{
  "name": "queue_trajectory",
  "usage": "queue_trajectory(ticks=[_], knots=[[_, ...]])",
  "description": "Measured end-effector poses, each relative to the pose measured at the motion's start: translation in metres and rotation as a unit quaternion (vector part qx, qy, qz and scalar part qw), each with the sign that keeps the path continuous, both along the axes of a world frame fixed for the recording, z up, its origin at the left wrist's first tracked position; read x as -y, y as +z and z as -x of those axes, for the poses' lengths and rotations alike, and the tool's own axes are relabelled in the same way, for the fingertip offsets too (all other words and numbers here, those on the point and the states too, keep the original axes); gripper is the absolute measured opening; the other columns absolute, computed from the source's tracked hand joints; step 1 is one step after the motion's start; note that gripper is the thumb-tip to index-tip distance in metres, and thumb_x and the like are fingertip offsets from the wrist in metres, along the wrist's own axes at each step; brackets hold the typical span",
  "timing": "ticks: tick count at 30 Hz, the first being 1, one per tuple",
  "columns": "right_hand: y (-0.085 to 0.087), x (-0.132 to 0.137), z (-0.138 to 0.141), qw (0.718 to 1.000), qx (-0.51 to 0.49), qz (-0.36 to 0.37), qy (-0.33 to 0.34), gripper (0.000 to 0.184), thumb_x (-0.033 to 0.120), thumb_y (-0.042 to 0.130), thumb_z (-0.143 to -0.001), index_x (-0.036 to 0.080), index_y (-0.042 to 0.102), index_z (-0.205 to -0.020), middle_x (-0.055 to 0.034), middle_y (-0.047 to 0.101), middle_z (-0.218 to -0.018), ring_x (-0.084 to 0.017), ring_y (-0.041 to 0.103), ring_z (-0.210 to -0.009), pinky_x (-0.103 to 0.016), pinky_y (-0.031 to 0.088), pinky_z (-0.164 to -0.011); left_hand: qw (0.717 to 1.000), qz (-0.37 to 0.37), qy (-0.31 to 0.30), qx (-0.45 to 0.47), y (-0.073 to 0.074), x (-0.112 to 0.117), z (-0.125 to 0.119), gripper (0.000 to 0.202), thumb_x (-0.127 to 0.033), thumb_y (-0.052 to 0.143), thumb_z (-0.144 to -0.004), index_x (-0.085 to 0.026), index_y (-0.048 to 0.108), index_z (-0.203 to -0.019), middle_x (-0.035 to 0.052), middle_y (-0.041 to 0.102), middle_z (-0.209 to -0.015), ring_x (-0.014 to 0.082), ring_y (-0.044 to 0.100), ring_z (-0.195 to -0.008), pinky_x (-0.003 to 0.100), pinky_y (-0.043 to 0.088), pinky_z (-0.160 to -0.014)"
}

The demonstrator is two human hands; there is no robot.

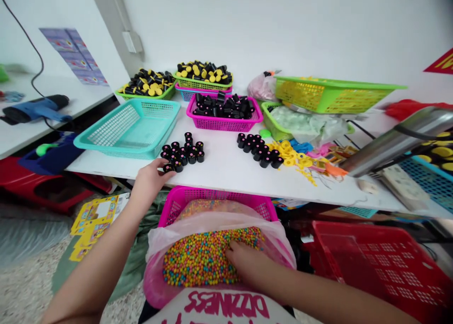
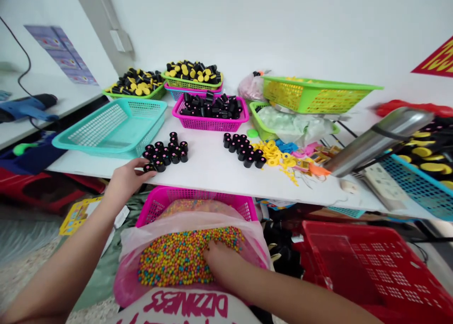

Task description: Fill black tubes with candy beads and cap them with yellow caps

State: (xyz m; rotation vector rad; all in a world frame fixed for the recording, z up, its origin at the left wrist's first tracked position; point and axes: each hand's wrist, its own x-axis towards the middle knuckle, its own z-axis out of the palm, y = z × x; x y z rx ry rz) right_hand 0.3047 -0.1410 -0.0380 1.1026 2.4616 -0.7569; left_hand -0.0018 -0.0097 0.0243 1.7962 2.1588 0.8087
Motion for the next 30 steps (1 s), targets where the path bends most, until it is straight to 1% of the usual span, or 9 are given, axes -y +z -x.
queue_trajectory(ticks=[5, 9, 12, 15, 17, 18, 21, 25, 30], knots=[[-0.006, -0.008, 0.002, 0.999, -0.029, 0.021, 0.022, 0.032, 0.006, 0.05, -0.077, 0.014, 0.068, -0.103, -0.0134, 0.066, -0.104, -0.023, 0.066, -0.086, -0.028, 0.048, -0.071, 0.998, -0.002, -0.009, 0.061, -0.002, -0.011, -0.011, 0.044, -0.038, 0.074, -0.067, -0.02, 0.053, -0.101, 0.0063, 0.07, -0.095, 0.0236, 0.071, -0.082, 0.032, 0.053, -0.073], [-0.012, -0.012, 0.0, 0.997, -0.062, 0.021, 0.044, 0.026, 0.013, 0.052, -0.078, 0.014, 0.068, -0.099, -0.0118, 0.066, -0.096, -0.02, 0.064, -0.075, -0.026, 0.044, -0.06, 0.999, -0.049, 0.007, 0.0, 0.018, 0.006, -0.022, 0.046, -0.046, 0.073, -0.07, -0.02, 0.053, -0.103, 0.0072, 0.068, -0.091, 0.0254, 0.069, -0.079, 0.037, 0.054, -0.071], [-0.02, -0.014, 0.001, 0.995, -0.075, 0.038, 0.061, 0.028, 0.018, 0.056, -0.076, 0.015, 0.067, -0.102, -0.012, 0.065, -0.098, -0.019, 0.062, -0.071, -0.025, 0.039, -0.053, 0.992, -0.081, -0.094, -0.026, 0.035, 0.006, -0.05, 0.035, -0.048, 0.066, -0.078, -0.021, 0.057, -0.099, 0.0068, 0.066, -0.094, 0.022, 0.066, -0.076, 0.035, 0.054, -0.069], [-0.028, -0.015, 0.005, 0.991, -0.106, 0.058, 0.06, 0.03, 0.022, 0.058, -0.075, 0.015, 0.066, -0.103, -0.0119, 0.065, -0.099, -0.019, 0.062, -0.071, -0.025, 0.035, -0.05, 0.969, -0.037, -0.244, -0.023, 0.037, -0.026, -0.105, 0.027, -0.036, 0.061, -0.085, -0.021, 0.057, -0.107, 0.004, 0.065, -0.091, 0.0181, 0.064, -0.075, 0.032, 0.054, -0.072], [-0.032, -0.015, 0.007, 0.989, -0.127, 0.061, 0.052, 0.028, 0.022, 0.056, -0.076, 0.015, 0.066, -0.102, -0.0114, 0.065, -0.097, -0.019, 0.062, -0.072, -0.025, 0.033, -0.05, 0.949, -0.031, -0.308, -0.056, 0.028, -0.06, -0.147, 0.036, -0.025, 0.061, -0.085, -0.022, 0.054, -0.12, 0.0063, 0.062, -0.105, 0.0177, 0.063, -0.081, 0.034, 0.052, -0.082], [-0.034, -0.015, 0.007, 0.988, -0.134, 0.061, 0.05, 0.028, 0.022, 0.056, -0.077, 0.014, 0.066, -0.101, -0.0113, 0.065, -0.096, -0.019, 0.062, -0.072, -0.025, 0.033, -0.05, 0.944, -0.032, -0.316, -0.086, 0.023, -0.078, -0.166, 0.043, -0.022, 0.06, -0.086, -0.024, 0.052, -0.128, 0.0087, 0.059, -0.113, 0.0198, 0.062, -0.09, 0.036, 0.051, -0.087], [-0.035, -0.016, 0.006, 0.987, -0.141, 0.062, 0.046, 0.028, 0.023, 0.057, -0.076, 0.014, 0.066, -0.101, -0.0109, 0.065, -0.095, -0.019, 0.061, -0.072, -0.025, 0.033, -0.051, 0.951, -0.049, -0.275, -0.135, 0.009, -0.119, -0.21, 0.051, -0.024, 0.061, -0.085, -0.026, 0.049, -0.135, 0.0164, 0.045, -0.129, 0.0331, 0.05, -0.113, 0.05, 0.044, -0.095], [-0.035, -0.019, 0.001, 0.986, -0.148, 0.06, 0.038, 0.028, 0.023, 0.058, -0.076, 0.015, 0.067, -0.102, -0.01, 0.065, -0.096, -0.018, 0.06, -0.074, -0.024, 0.036, -0.054, 0.956, -0.058, -0.253, -0.139, 0.002, -0.142, -0.233, 0.043, -0.028, 0.065, -0.082, -0.024, 0.057, -0.124, 0.0178, 0.034, -0.138, 0.0406, 0.04, -0.119, 0.056, 0.041, -0.094], [-0.034, -0.025, -0.003, 0.988, -0.141, 0.059, 0.038, 0.031, 0.021, 0.059, -0.074, 0.015, 0.068, -0.103, -0.0098, 0.067, -0.095, -0.018, 0.06, -0.073, -0.024, 0.036, -0.054, 0.959, -0.055, -0.244, -0.133, 0.009, -0.148, -0.234, 0.036, -0.029, 0.071, -0.077, -0.014, 0.06, -0.108, 0.0199, 0.038, -0.132, 0.039, 0.04, -0.119, 0.052, 0.042, -0.095]])
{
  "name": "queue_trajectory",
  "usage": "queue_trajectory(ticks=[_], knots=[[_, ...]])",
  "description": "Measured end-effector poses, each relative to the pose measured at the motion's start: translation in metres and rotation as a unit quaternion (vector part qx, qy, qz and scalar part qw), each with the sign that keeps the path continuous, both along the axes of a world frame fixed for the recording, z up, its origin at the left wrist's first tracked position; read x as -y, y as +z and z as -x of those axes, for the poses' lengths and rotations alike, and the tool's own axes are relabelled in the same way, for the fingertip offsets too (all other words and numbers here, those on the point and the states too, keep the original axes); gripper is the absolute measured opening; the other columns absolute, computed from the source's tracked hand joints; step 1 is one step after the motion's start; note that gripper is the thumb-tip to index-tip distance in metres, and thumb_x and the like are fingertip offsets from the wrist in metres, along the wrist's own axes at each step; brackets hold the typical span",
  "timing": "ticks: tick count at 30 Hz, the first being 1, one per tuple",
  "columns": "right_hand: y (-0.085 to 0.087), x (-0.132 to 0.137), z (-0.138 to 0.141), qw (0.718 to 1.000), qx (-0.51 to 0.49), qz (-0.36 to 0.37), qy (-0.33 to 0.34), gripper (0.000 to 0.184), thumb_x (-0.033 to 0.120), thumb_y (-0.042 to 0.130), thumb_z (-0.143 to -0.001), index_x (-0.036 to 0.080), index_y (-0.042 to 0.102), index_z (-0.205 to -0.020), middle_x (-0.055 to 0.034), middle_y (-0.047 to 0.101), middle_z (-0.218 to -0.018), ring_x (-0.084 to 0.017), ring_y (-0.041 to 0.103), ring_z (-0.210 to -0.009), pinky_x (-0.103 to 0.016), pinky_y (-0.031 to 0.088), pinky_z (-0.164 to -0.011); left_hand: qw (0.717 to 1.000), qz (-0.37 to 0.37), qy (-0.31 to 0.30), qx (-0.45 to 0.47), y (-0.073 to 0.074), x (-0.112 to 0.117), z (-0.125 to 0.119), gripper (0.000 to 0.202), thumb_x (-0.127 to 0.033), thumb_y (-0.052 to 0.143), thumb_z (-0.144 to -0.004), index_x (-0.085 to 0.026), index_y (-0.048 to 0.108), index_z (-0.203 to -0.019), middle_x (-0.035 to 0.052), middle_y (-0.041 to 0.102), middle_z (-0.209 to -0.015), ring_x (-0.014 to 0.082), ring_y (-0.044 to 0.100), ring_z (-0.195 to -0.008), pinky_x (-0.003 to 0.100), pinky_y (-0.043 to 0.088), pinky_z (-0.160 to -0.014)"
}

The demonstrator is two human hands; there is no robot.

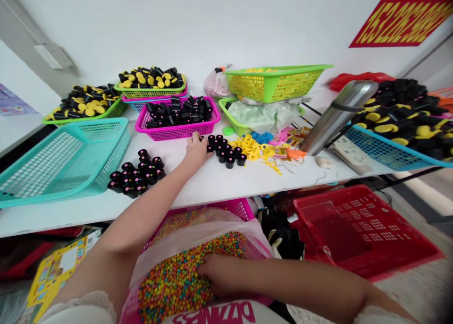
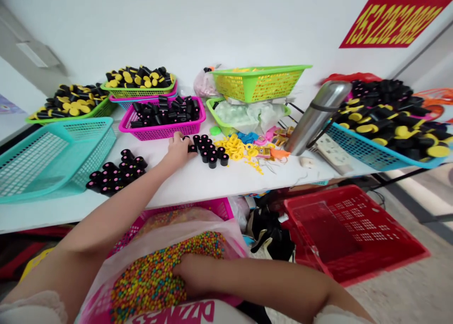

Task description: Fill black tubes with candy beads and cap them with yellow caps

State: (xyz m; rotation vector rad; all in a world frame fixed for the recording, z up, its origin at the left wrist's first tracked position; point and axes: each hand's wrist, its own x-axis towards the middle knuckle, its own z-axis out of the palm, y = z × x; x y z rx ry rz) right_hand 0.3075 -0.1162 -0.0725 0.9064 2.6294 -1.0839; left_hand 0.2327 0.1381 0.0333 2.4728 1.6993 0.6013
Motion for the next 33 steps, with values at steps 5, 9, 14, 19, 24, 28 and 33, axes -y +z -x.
queue_trajectory(ticks=[5, 9, 14, 19, 24, 28, 33], knots=[[0.005, -0.003, 0.0, 0.999, 0.002, 0.035, -0.002, 0.034, 0.019, 0.059, -0.072, 0.015, 0.067, -0.104, -0.0075, 0.07, -0.089, -0.019, 0.061, -0.072, -0.025, 0.037, -0.056, 0.99, 0.051, -0.1, 0.081, 0.035, 0.055, 0.031, 0.026, -0.026, 0.07, -0.073, -0.017, 0.054, -0.091, 0.0095, 0.059, -0.11, 0.0252, 0.055, -0.104, 0.042, 0.045, -0.094], [0.014, -0.003, -0.001, 0.997, -0.004, 0.072, -0.027, 0.037, 0.015, 0.06, -0.07, 0.017, 0.067, -0.106, -0.0067, 0.071, -0.092, -0.019, 0.062, -0.074, -0.024, 0.039, -0.058, 0.952, 0.185, -0.196, 0.143, 0.06, 0.16, 0.085, 0.015, -0.025, 0.064, -0.076, -0.021, 0.054, -0.087, 0.0001, 0.065, -0.093, 0.0158, 0.061, -0.085, 0.029, 0.049, -0.079], [0.021, -0.002, -0.006, 0.988, -0.079, 0.11, -0.069, 0.038, 0.015, 0.059, -0.075, 0.019, 0.066, -0.112, -0.0048, 0.071, -0.1, -0.018, 0.063, -0.082, -0.024, 0.045, -0.068, 0.923, 0.346, -0.111, 0.13, 0.03, 0.264, 0.13, 0.017, -0.022, 0.062, -0.075, -0.023, 0.06, -0.092, -0.0015, 0.069, -0.094, 0.0152, 0.064, -0.086, 0.024, 0.049, -0.077], [0.035, 0.003, -0.004, 0.98, -0.13, 0.093, -0.12, 0.032, 0.016, 0.059, -0.08, 0.02, 0.067, -0.111, -0.0043, 0.072, -0.097, -0.017, 0.064, -0.085, -0.025, 0.047, -0.076, 0.883, 0.448, -0.06, 0.124, -0.02, 0.29, 0.135, 0.026, -0.019, 0.061, -0.07, -0.025, 0.069, -0.093, -0.0026, 0.073, -0.091, 0.0174, 0.065, -0.084, 0.025, 0.049, -0.076], [0.059, 0.009, 0.004, 0.978, -0.174, -0.005, -0.118, 0.032, 0.013, 0.051, -0.088, 0.021, 0.064, -0.116, -0.0054, 0.067, -0.109, -0.017, 0.06, -0.101, -0.028, 0.046, -0.091, 0.889, 0.429, -0.005, 0.164, -0.043, 0.295, 0.133, 0.029, -0.021, 0.062, -0.072, -0.022, 0.069, -0.1, -0.0003, 0.072, -0.087, 0.0177, 0.064, -0.077, 0.026, 0.048, -0.072], [0.068, 0.014, 0.008, 0.975, -0.135, -0.174, 0.006, 0.028, 0.016, 0.05, -0.093, 0.014, 0.06, -0.119, -0.0103, 0.061, -0.11, -0.019, 0.054, -0.103, -0.03, 0.045, -0.091, 0.905, 0.389, -0.019, 0.173, -0.049, 0.295, 0.135, 0.032, -0.021, 0.062, -0.072, -0.021, 0.067, -0.104, 0.0011, 0.072, -0.094, 0.0185, 0.065, -0.082, 0.028, 0.048, -0.076], [0.071, 0.019, 0.014, 0.924, -0.11, -0.347, 0.115, 0.027, 0.017, 0.04, -0.098, 0.006, 0.061, -0.11, -0.0117, 0.059, -0.107, -0.021, 0.05, -0.098, -0.034, 0.045, -0.09, 0.914, 0.359, -0.036, 0.184, -0.047, 0.292, 0.134, 0.032, -0.014, 0.059, -0.07, -0.021, 0.067, -0.1, 0.0014, 0.073, -0.095, 0.0189, 0.065, -0.087, 0.028, 0.048, -0.079]])
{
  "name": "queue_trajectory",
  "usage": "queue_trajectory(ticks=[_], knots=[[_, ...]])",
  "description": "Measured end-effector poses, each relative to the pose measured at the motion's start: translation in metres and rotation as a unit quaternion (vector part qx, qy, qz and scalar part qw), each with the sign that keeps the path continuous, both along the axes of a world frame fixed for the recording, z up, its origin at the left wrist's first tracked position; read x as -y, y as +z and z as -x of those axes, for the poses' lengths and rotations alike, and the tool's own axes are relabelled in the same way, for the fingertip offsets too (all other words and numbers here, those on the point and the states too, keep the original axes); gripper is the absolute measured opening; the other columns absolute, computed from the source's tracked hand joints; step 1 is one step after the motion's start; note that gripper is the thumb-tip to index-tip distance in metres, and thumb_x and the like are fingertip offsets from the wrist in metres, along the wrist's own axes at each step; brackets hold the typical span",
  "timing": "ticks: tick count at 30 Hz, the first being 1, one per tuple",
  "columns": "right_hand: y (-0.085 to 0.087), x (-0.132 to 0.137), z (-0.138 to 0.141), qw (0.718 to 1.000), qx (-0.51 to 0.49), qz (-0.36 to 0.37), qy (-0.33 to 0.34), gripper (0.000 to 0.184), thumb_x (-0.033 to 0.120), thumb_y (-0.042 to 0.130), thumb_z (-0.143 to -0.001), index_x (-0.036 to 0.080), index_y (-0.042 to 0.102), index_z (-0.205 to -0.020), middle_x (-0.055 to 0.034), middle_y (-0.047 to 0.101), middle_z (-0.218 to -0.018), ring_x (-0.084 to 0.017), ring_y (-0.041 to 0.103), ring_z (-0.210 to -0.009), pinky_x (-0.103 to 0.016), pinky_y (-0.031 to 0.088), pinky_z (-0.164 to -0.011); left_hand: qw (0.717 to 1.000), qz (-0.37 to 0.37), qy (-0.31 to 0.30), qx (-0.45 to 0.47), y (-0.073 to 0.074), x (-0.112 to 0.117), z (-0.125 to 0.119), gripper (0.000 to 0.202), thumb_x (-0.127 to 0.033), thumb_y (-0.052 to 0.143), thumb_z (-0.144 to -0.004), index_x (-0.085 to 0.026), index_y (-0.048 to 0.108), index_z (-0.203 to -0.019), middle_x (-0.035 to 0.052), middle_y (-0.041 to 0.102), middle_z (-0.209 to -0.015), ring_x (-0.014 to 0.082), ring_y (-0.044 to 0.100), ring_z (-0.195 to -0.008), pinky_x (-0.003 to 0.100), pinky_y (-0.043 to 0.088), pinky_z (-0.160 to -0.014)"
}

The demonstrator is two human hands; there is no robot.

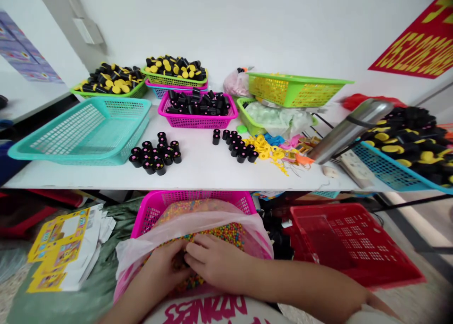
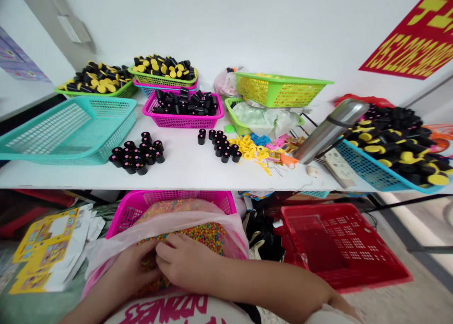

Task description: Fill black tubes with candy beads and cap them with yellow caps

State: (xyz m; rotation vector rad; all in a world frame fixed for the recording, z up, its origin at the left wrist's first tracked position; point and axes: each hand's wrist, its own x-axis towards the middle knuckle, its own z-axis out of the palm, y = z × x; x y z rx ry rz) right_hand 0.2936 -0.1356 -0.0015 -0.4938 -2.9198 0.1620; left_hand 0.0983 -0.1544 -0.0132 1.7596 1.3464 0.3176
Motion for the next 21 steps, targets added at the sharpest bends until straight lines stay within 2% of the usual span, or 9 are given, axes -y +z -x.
queue_trajectory(ticks=[3, 6, 8, 11, 14, 17, 19, 21], knots=[[0.003, 0.002, 0.002, 0.999, 0.002, -0.046, 0.006, 0.026, 0.018, 0.04, -0.098, 0.008, 0.063, -0.105, -0.0105, 0.058, -0.107, -0.021, 0.049, -0.097, -0.035, 0.045, -0.089, 1.0, -0.006, -0.001, 0.0, 0.0, 0.0, -0.001, 0.037, -0.011, 0.057, -0.068, -0.021, 0.067, -0.102, 0.0016, 0.073, -0.098, 0.0192, 0.065, -0.088, 0.028, 0.048, -0.08], [0.01, 0.002, 0.0, 0.999, 0.001, -0.05, -0.004, 0.026, 0.018, 0.039, -0.098, 0.007, 0.062, -0.105, -0.0101, 0.058, -0.106, -0.022, 0.049, -0.098, -0.035, 0.045, -0.088, 1.0, -0.006, -0.015, 0.002, -0.002, 0.0, -0.001, 0.033, -0.012, 0.056, -0.071, -0.022, 0.067, -0.1, 0.0021, 0.073, -0.099, 0.0194, 0.065, -0.089, 0.029, 0.049, -0.08], [0.014, 0.003, -0.004, 1.0, 0.003, -0.026, -0.015, 0.027, 0.019, 0.039, -0.099, 0.007, 0.061, -0.108, -0.01, 0.058, -0.106, -0.022, 0.05, -0.099, -0.034, 0.046, -0.089, 1.0, -0.016, -0.027, 0.002, -0.004, 0.001, 0.0, 0.03, -0.014, 0.058, -0.073, -0.022, 0.067, -0.1, 0.0034, 0.072, -0.104, 0.02, 0.065, -0.095, 0.03, 0.05, -0.085], [0.015, 0.003, -0.015, 0.998, 0.028, 0.039, -0.045, 0.024, 0.023, 0.045, -0.097, 0.011, 0.061, -0.11, -0.0085, 0.06, -0.105, -0.02, 0.053, -0.099, -0.033, 0.047, -0.087, 0.998, -0.042, -0.044, -0.019, 0.001, 0.005, 0.003, 0.033, -0.019, 0.063, -0.073, -0.025, 0.067, -0.105, 0.0047, 0.066, -0.122, 0.0226, 0.059, -0.113, 0.035, 0.044, -0.1], [0.002, 0.003, -0.027, 0.985, 0.11, 0.074, -0.115, 0.015, 0.019, 0.055, -0.092, 0.013, 0.066, -0.1, -0.0096, 0.062, -0.1, -0.023, 0.057, -0.096, -0.035, 0.051, -0.08, 0.997, -0.038, -0.055, -0.044, 0.016, 0.008, 0.008, 0.035, -0.023, 0.067, -0.072, -0.028, 0.068, -0.106, 0.003, 0.065, -0.125, 0.0228, 0.06, -0.114, 0.035, 0.045, -0.101], [-0.019, 0.003, -0.033, 0.955, 0.21, 0.1, -0.185, 0.016, 0.009, 0.056, -0.087, 0.01, 0.069, -0.095, -0.0141, 0.065, -0.1, -0.026, 0.061, -0.094, -0.033, 0.053, -0.072, 0.997, -0.045, -0.039, -0.039, 0.037, 0.003, 0.017, 0.033, -0.03, 0.066, -0.076, -0.029, 0.067, -0.109, 0.001, 0.071, -0.109, 0.0191, 0.067, -0.095, 0.029, 0.052, -0.086], [-0.033, 0.004, -0.034, 0.939, 0.242, 0.13, -0.207, 0.023, 0.003, 0.053, -0.085, 0.009, 0.069, -0.1, -0.0156, 0.065, -0.102, -0.025, 0.063, -0.094, -0.031, 0.053, -0.07, 0.995, -0.088, 0.01, -0.043, 0.051, -0.011, 0.027, 0.032, -0.036, 0.064, -0.078, -0.027, 0.067, -0.109, 0.0012, 0.073, -0.102, 0.0174, 0.068, -0.084, 0.026, 0.054, -0.075], [-0.043, 0.005, -0.031, 0.934, 0.242, 0.159, -0.208, 0.03, -0.001, 0.049, -0.083, 0.009, 0.067, -0.105, -0.0159, 0.065, -0.105, -0.025, 0.064, -0.095, -0.031, 0.053, -0.072, 0.982, -0.154, 0.085, -0.067, 0.062, -0.033, 0.04, 0.035, -0.041, 0.063, -0.079, -0.025, 0.066, -0.11, 0.0022, 0.073, -0.098, 0.0175, 0.067, -0.078, 0.026, 0.053, -0.071]])
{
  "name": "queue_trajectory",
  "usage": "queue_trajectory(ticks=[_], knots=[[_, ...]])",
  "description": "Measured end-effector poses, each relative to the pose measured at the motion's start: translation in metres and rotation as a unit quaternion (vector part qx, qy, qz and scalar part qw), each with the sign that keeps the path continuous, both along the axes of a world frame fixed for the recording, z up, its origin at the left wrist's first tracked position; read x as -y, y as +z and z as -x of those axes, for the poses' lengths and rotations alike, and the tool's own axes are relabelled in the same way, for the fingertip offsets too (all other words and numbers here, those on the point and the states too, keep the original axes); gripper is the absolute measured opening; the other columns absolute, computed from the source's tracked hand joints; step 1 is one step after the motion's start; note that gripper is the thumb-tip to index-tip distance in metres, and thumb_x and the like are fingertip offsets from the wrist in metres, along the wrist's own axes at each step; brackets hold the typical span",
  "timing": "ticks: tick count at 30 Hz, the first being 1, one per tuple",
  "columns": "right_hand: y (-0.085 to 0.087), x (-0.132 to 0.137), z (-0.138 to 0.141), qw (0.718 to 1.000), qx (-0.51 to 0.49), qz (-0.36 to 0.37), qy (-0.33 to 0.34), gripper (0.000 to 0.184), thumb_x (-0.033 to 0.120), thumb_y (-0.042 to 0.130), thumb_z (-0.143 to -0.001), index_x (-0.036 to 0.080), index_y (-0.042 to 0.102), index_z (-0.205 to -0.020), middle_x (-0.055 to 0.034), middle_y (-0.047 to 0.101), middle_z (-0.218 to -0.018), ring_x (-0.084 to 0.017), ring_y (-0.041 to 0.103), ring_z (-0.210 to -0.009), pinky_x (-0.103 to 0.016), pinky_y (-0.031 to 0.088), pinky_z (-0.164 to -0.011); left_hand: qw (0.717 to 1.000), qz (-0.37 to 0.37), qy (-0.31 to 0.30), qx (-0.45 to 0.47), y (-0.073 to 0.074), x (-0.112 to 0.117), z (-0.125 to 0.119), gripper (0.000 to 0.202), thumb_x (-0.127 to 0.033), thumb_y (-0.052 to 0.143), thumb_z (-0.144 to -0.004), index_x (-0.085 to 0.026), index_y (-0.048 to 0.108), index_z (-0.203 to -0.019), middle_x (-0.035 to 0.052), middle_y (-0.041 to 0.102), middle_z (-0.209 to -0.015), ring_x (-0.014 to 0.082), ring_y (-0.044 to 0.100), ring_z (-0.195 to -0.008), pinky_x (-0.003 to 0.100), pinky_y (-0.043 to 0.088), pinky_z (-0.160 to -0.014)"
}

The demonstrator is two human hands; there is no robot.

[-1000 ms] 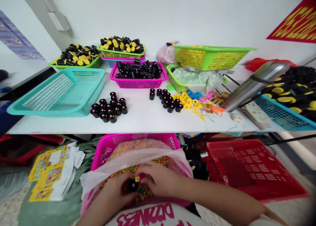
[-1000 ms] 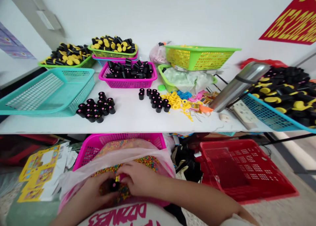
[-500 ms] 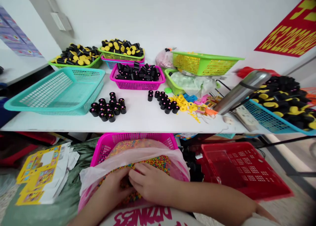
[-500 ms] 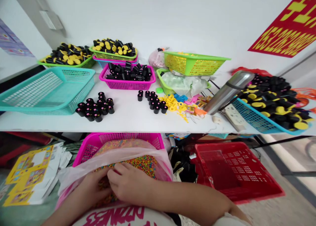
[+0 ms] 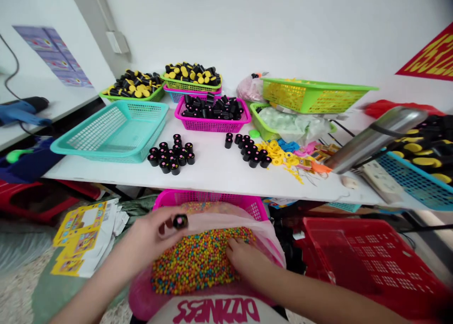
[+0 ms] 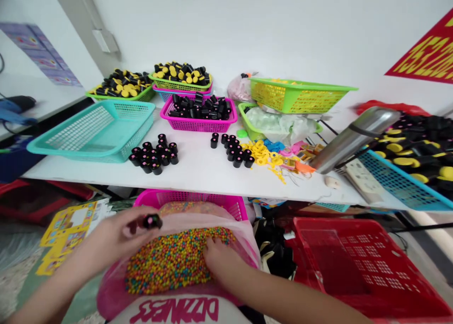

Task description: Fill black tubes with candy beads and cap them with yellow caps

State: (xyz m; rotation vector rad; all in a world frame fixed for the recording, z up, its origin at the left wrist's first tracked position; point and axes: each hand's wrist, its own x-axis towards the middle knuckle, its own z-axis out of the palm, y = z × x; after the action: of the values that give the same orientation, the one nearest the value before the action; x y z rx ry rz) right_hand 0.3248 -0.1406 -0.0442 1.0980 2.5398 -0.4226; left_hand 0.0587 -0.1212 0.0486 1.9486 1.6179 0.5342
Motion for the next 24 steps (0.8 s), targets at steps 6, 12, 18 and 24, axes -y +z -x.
queue_trajectory(ticks=[6, 12, 18, 24], knots=[[-0.012, 0.001, 0.015, 0.998, -0.057, 0.009, 0.009, 0.034, -0.001, 0.048, -0.079, 0.009, 0.065, -0.107, -0.0163, 0.065, -0.106, -0.026, 0.064, -0.093, -0.033, 0.052, -0.076, 0.975, -0.098, 0.176, -0.095, -0.001, -0.076, 0.031, 0.043, -0.045, 0.063, -0.079, -0.02, 0.066, -0.114, 0.0034, 0.072, -0.078, 0.0201, 0.068, -0.069, 0.03, 0.051, -0.076], [-0.017, -0.004, 0.03, 0.994, -0.066, 0.006, 0.086, 0.028, 0.007, 0.056, -0.077, 0.011, 0.065, -0.103, -0.0144, 0.065, -0.101, -0.024, 0.064, -0.089, -0.03, 0.053, -0.07, 0.975, -0.075, 0.176, -0.111, -0.023, -0.112, 0.029, 0.046, -0.039, 0.062, -0.083, -0.017, 0.055, -0.123, 0.01, 0.074, -0.096, 0.025, 0.071, -0.083, 0.033, 0.05, -0.078], [-0.022, -0.008, 0.031, 0.987, -0.116, 0.083, 0.081, 0.022, 0.017, 0.059, -0.077, 0.012, 0.065, -0.098, -0.0133, 0.065, -0.1, -0.023, 0.063, -0.083, -0.029, 0.052, -0.067, 0.962, -0.135, 0.176, -0.16, -0.014, -0.089, 0.027, 0.052, -0.044, 0.053, -0.089, -0.016, 0.036, -0.129, 0.0125, 0.07, -0.101, 0.0279, 0.07, -0.083, 0.035, 0.051, -0.072], [-0.033, -0.012, 0.026, 0.98, -0.153, 0.121, 0.045, 0.03, 0.026, 0.066, -0.072, 0.013, 0.065, -0.099, -0.0116, 0.066, -0.098, -0.021, 0.064, -0.076, -0.026, 0.049, -0.061, 0.967, -0.227, 0.037, -0.109, 0.029, -0.114, -0.029, 0.028, -0.04, 0.05, -0.092, -0.018, 0.054, -0.108, 0.0069, 0.065, -0.098, 0.0183, 0.063, -0.079, 0.033, 0.049, -0.081]])
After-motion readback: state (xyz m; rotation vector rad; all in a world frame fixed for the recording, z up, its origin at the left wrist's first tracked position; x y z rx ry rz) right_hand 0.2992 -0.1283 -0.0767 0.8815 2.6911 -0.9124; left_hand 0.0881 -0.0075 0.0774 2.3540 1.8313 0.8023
